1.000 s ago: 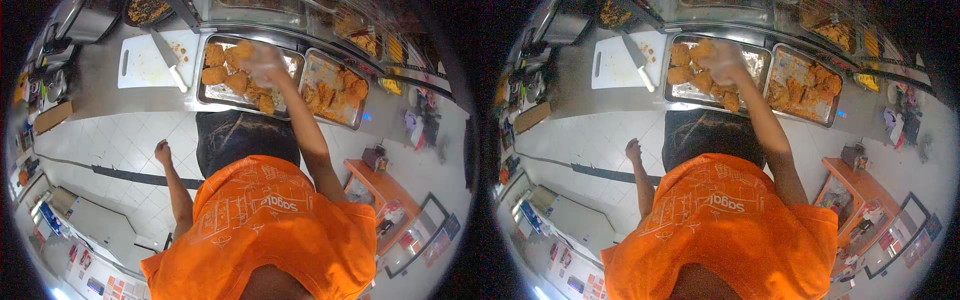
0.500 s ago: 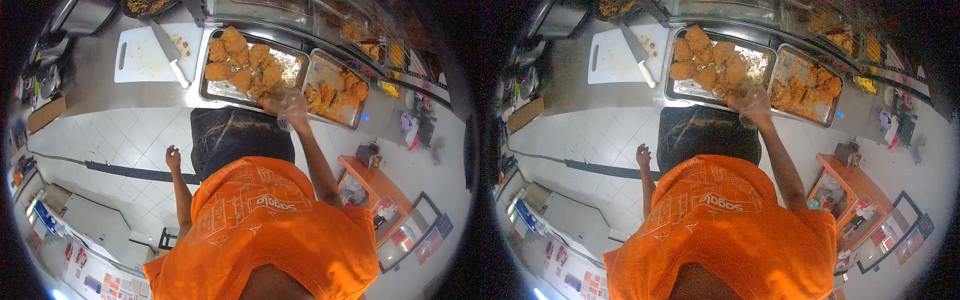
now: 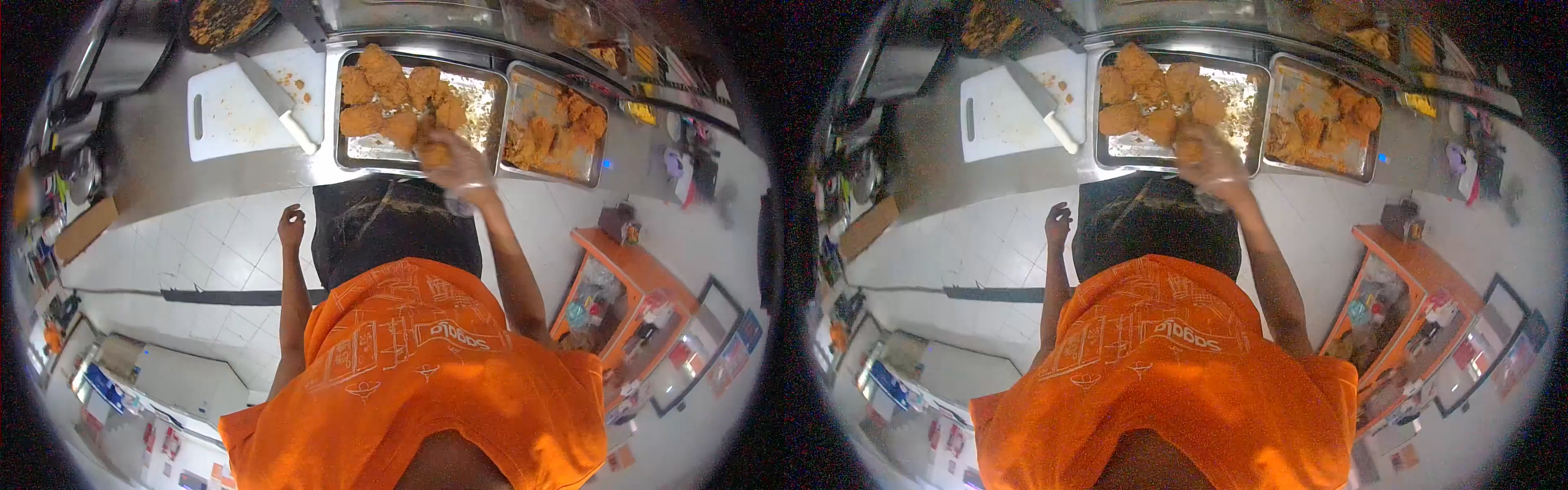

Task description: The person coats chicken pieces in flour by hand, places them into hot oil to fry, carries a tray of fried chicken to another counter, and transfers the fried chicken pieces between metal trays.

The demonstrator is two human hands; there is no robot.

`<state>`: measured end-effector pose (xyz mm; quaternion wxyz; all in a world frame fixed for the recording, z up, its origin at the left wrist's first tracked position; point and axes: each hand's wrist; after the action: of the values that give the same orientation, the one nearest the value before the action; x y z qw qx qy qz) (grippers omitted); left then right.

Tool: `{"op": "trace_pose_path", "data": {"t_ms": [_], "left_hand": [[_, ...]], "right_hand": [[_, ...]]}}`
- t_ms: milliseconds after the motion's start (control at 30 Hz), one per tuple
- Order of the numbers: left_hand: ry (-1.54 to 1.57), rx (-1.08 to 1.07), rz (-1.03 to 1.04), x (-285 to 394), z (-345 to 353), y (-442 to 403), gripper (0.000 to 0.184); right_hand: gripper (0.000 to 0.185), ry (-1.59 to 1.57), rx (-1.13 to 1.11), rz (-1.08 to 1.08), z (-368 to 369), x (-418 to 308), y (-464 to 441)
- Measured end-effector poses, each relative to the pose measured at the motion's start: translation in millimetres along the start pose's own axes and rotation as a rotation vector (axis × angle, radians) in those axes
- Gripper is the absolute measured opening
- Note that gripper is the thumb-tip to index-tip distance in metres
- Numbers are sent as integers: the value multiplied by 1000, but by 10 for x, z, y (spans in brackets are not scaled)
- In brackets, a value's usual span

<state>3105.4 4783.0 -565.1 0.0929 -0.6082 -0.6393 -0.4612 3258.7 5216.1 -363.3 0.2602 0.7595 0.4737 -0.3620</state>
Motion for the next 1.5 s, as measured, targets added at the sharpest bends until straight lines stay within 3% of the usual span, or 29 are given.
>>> {"op": "trace_pose_path", "data": {"t_ms": [67, 167, 267, 333, 400, 467, 600, 700, 800, 933, 1000, 1100, 1167, 1300, 1400, 1467, 1500], "left_hand": [[113, -78, -76, 161, 3, -19, 27], [54, -153, 3, 270, -46, -101, 28], [-175, -27, 339, -172, -76, -300, 29], [-130, -39, 150, -131, -152, -227, 29], [-10, -61, 23, -159, -211, -212, 27], [39, -38, -13, -318, -207, -224, 27], [-11, -69, 44, -249, -202, -140, 25], [27, -132, 76, -558, -154, -264, 25], [69, -87, 39, -202, -77, -202, 25], [116, -121, -57, 254, -38, -105, 26], [76, -116, -31, 197, -6, -104, 27], [-17, -84, 61, -168, 97, -157, 32], [-134, -17, 201, -366, 187, -170, 35], [-138, 38, 117, -190, 118, -102, 38], [-119, -20, 125, -583, 135, -42, 37], [-67, -59, 107, -570, 144, 106, 34], [-48, -98, 186, -902, 206, -37, 33]], "right_hand": [[65, -171, 18, -274, 616, 95, -308], [55, 304, -247, -373, 991, -110, -661], [52, 479, -181, -567, 1156, -23, -696], [50, 528, -209, -589, 1106, -7, -640], [47, -44, -228, -219, 1007, 106, -476], [47, -63, -84, -61, 664, 138, -386], [66, 552, 488, 86, 95, 137, -600], [74, 248, 279, 249, 212, 525, -725], [75, 281, 280, 210, 56, 383, -602], [77, 587, 340, -149, 307, -1, -826], [76, 427, 237, -30, 654, -247, -1080], [78, 655, 392, -341, 1019, -145, -1268], [78, 563, 347, -300, 957, -60, -1164], [81, 91, 286, -137, 399, 176, -724], [77, 510, 70, 275, 487, 498, -214], [76, 571, 172, 137, 606, 764, -99], [76, 601, 223, 67, 675, 872, -73]]}}
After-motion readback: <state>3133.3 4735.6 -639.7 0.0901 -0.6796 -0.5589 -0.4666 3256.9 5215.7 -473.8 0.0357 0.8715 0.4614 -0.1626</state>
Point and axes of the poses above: each hand's wrist, its own y-axis away from the middle knuckle, its own z-axis out of the palm, x = y × z
